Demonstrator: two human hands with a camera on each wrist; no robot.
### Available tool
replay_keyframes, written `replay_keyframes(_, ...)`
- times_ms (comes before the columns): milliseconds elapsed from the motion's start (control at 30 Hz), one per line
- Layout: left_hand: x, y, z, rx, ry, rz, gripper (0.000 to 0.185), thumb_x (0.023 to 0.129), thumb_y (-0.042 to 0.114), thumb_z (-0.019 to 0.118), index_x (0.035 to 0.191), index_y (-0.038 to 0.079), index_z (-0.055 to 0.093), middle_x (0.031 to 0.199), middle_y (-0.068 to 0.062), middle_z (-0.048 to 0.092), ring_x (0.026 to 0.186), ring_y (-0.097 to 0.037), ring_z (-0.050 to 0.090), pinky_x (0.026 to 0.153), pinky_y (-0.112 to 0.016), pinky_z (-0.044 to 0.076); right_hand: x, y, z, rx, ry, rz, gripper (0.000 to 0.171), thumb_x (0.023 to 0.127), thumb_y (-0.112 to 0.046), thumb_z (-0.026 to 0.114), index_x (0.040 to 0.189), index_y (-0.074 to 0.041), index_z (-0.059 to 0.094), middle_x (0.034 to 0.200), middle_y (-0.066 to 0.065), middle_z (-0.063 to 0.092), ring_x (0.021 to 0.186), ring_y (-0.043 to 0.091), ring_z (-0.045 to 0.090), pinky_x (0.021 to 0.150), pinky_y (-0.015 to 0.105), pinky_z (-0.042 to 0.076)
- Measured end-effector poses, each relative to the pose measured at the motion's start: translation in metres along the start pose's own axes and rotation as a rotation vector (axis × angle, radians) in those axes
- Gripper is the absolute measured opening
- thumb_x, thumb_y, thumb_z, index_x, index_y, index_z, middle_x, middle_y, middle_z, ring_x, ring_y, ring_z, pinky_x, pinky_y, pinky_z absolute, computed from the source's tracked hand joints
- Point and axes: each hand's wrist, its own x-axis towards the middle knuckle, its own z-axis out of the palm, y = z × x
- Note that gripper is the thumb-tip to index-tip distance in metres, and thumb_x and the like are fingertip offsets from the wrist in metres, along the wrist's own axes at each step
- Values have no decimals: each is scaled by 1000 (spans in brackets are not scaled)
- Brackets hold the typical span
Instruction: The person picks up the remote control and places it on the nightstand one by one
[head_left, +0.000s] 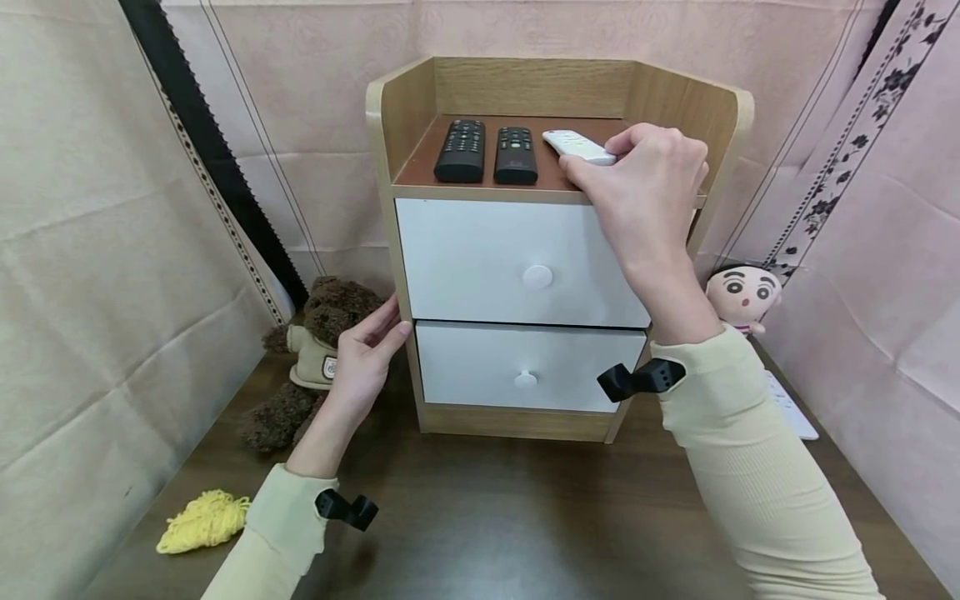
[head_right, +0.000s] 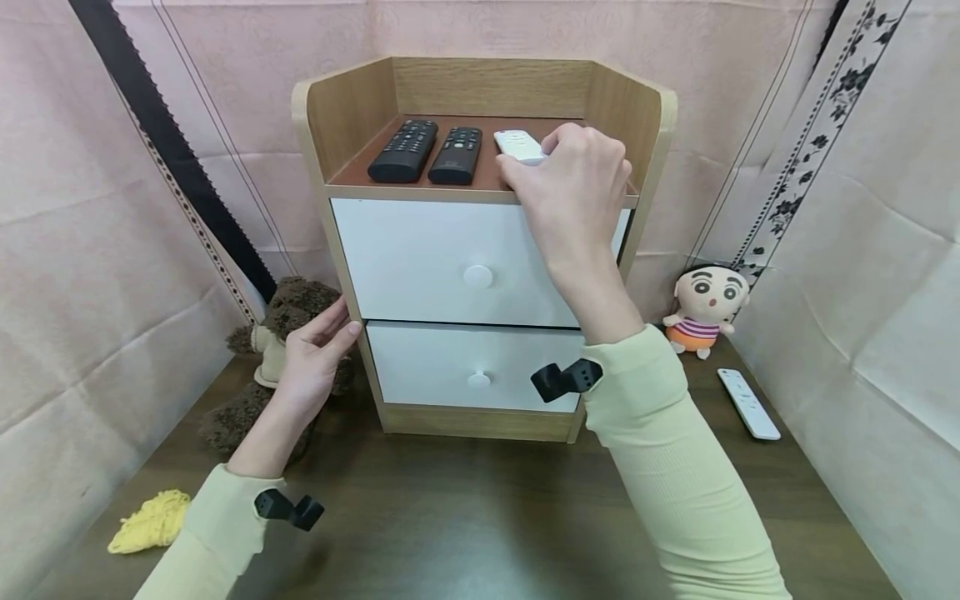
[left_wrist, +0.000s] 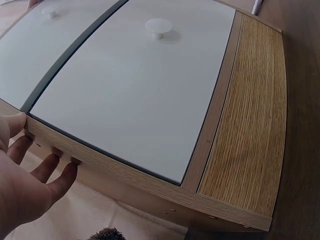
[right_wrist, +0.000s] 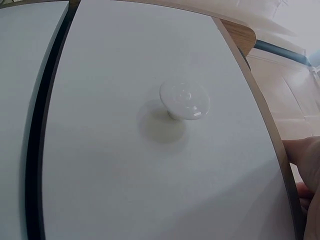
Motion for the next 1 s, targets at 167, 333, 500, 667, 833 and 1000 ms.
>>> replay_keyframes(167,0,-1,0,-1,4,-6,52,104,4,61,153,5,46,152,-12,50,141,-20,47,111,-29,42,-2,2,-1,23,-13,-14,47,79,-46,88,100,-5,82,95,11,76,106,26,57,101,39,34)
replay_keyframes(333,-1,-1,0,1,0,-9,52,104,4,61,154,5,45,153,-11,50,142,-19,46,111,-29,42,-4,2,0,33,5,-37,44,80,-44,86,99,-4,81,90,11,76,103,25,58,99,39,34)
replay_keyframes(500,0,0,1,-3,0,-13,52,104,4,60,154,4,45,153,-12,49,142,-20,46,111,-29,42,-8,3,1,46,51,-84,42,82,-42,84,97,-2,81,89,12,75,95,25,60,98,37,37)
replay_keyframes(667,-1,0,1,-7,2,-15,52,104,3,60,154,3,44,154,-12,49,142,-20,45,111,-29,42,-11,2,2,54,82,-113,40,82,-40,84,96,-2,81,88,11,74,90,24,61,96,36,40)
replay_keyframes(833,-1,0,1,-9,0,-14,52,104,4,59,154,3,44,154,-12,48,143,-20,45,111,-29,41,-14,1,2,60,87,-141,39,82,-39,84,94,-2,80,87,11,74,88,24,61,98,35,40)
replay_keyframes(1000,-1,-1,1,-7,-4,-10,52,105,4,59,154,4,44,155,-11,48,143,-20,44,111,-29,42,-15,1,3,80,92,-166,38,83,-37,85,94,-1,80,87,11,74,88,24,63,96,36,40)
